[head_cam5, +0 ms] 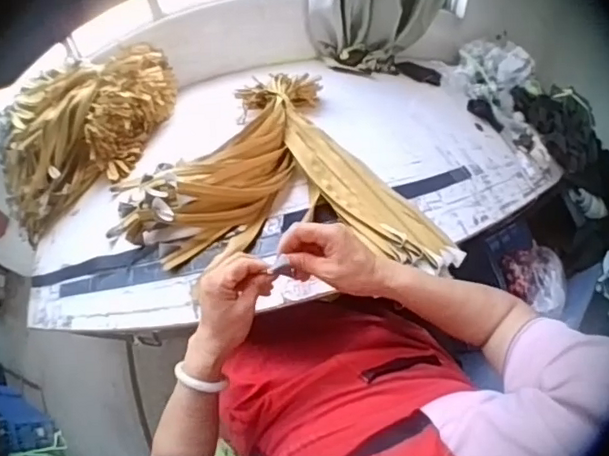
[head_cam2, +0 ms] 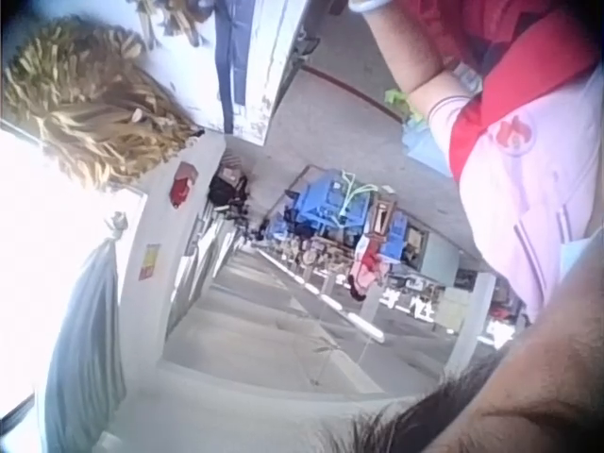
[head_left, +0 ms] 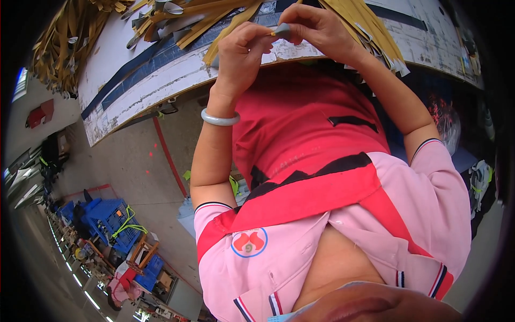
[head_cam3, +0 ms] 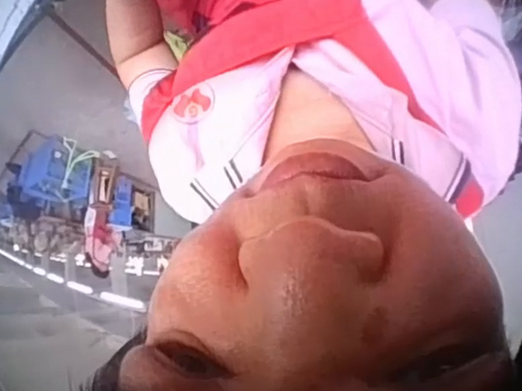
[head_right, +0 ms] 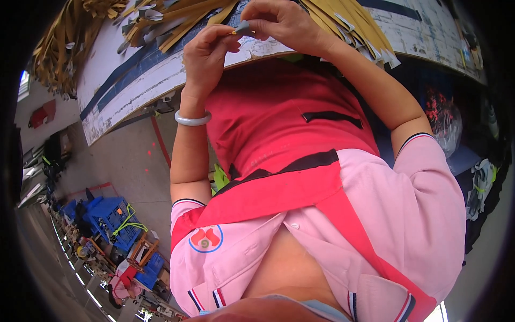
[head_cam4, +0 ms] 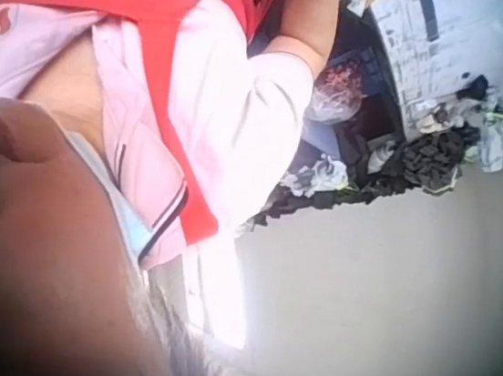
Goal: Applying white adhesive labels to the ends of yellow fabric straps at a workbench.
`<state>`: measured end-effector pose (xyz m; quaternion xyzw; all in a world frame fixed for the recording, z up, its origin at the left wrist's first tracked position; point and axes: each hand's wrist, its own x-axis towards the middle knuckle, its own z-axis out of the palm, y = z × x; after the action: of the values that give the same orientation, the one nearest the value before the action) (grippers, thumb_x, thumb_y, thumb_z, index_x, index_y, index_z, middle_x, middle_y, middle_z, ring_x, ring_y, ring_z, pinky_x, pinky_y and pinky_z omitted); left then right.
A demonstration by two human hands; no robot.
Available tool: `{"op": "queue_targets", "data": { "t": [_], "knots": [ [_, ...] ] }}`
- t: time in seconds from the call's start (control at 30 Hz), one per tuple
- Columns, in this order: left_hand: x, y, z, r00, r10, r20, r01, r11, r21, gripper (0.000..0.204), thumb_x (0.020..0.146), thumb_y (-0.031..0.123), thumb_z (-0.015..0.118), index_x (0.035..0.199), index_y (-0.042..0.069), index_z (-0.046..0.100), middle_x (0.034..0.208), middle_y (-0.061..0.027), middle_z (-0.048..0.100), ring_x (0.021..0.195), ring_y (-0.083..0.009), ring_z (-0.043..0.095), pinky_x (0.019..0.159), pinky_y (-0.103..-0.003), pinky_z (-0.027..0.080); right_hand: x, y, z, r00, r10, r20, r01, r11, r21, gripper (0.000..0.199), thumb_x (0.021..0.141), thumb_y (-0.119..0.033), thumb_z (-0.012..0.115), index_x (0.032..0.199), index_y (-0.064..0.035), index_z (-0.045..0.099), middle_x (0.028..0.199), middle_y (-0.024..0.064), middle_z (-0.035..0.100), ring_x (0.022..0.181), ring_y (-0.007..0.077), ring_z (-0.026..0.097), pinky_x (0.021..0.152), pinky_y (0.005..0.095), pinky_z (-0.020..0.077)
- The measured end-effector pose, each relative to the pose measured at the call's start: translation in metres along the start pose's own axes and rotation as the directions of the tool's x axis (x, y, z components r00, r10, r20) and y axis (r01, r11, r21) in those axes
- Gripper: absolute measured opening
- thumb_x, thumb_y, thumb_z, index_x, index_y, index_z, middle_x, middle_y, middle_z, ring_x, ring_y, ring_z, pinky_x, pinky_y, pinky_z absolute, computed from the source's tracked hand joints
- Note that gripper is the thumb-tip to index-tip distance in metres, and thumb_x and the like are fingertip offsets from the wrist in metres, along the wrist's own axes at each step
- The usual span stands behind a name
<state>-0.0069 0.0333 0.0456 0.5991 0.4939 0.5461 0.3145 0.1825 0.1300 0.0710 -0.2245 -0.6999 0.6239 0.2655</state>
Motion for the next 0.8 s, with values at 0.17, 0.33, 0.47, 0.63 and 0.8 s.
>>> {"op": "queue_targets", "data": {
  "t": [0.17, 0.33, 0.47, 0.63, 0.8],
  "knots": [
    [0.001, 0.001, 0.0, 0.988, 0.149, 0.047, -0.156, 0.954, 0.257, 0.008, 0.087, -0.007, 0.065, 0.094, -0.003, 0.066, 0.086, -0.0049, 0.066, 0.072, -0.0111, 0.066, 0.065, -0.023, 0.051, 0.002, -0.001, -0.007, 0.978, 0.182, 0.099, -0.181, 0.983, -0.019, 0.026, 0.1, -0.028, 0.061, 0.088, -0.0044, 0.064, 0.076, -0.0003, 0.063, 0.069, 0.0067, 0.059, 0.061, 0.0214, 0.0493],
    [0.0, 0.006, 0.006, 0.984, 0.176, 0.024, -0.175, 0.933, 0.314, 0.006, 0.086, -0.009, 0.064, 0.087, -0.004, 0.061, 0.078, -0.0038, 0.059, 0.069, -0.0123, 0.064, 0.062, -0.023, 0.049, 0.01, 0.009, -0.02, 0.99, 0.133, 0.044, -0.133, 0.991, -0.006, 0.024, 0.099, -0.024, 0.062, 0.084, -0.0051, 0.062, 0.072, -0.0009, 0.061, 0.064, 0.0062, 0.057, 0.058, 0.0214, 0.0474],
    [-0.01, -0.012, -0.045, 0.914, -0.032, -0.404, 0.032, 0.999, -0.005, 0.006, 0.096, 0.002, 0.063, 0.098, -0.002, 0.06, 0.092, -0.0099, 0.069, 0.07, -0.0144, 0.067, 0.064, -0.025, 0.052, 0.005, 0.026, -0.047, 0.95, 0.19, -0.249, -0.198, 0.98, -0.009, 0.026, 0.098, -0.024, 0.063, 0.079, -0.0075, 0.059, 0.068, -0.0018, 0.058, 0.06, 0.0067, 0.055, 0.056, 0.0221, 0.0468],
    [-0.035, -0.016, -0.116, 0.729, -0.033, -0.684, 0.183, 0.972, 0.148, 0.019, 0.098, 0.006, 0.06, 0.116, 0.0, 0.06, 0.107, -0.0133, 0.066, 0.085, -0.0157, 0.069, 0.068, -0.026, 0.059, -0.046, 0.001, -0.106, 0.884, 0.285, -0.372, -0.373, 0.908, -0.192, 0.023, 0.096, -0.024, 0.066, 0.083, -0.0049, 0.062, 0.076, 0.0014, 0.062, 0.064, 0.0085, 0.057, 0.058, 0.0234, 0.0468],
    [-0.039, -0.019, -0.033, 0.948, -0.109, -0.298, 0.139, 0.987, 0.08, 0.01, 0.094, 0.001, 0.063, 0.103, 0.0, 0.066, 0.105, -0.0076, 0.065, 0.081, -0.014, 0.065, 0.072, -0.025, 0.054, -0.065, 0.01, -0.117, 0.867, -0.484, -0.12, 0.102, 0.407, -0.908, 0.016, 0.088, -0.013, 0.071, 0.089, -0.0003, 0.063, 0.078, 0.0055, 0.062, 0.073, 0.01, 0.06, 0.066, 0.024, 0.0483]
  ]
}}
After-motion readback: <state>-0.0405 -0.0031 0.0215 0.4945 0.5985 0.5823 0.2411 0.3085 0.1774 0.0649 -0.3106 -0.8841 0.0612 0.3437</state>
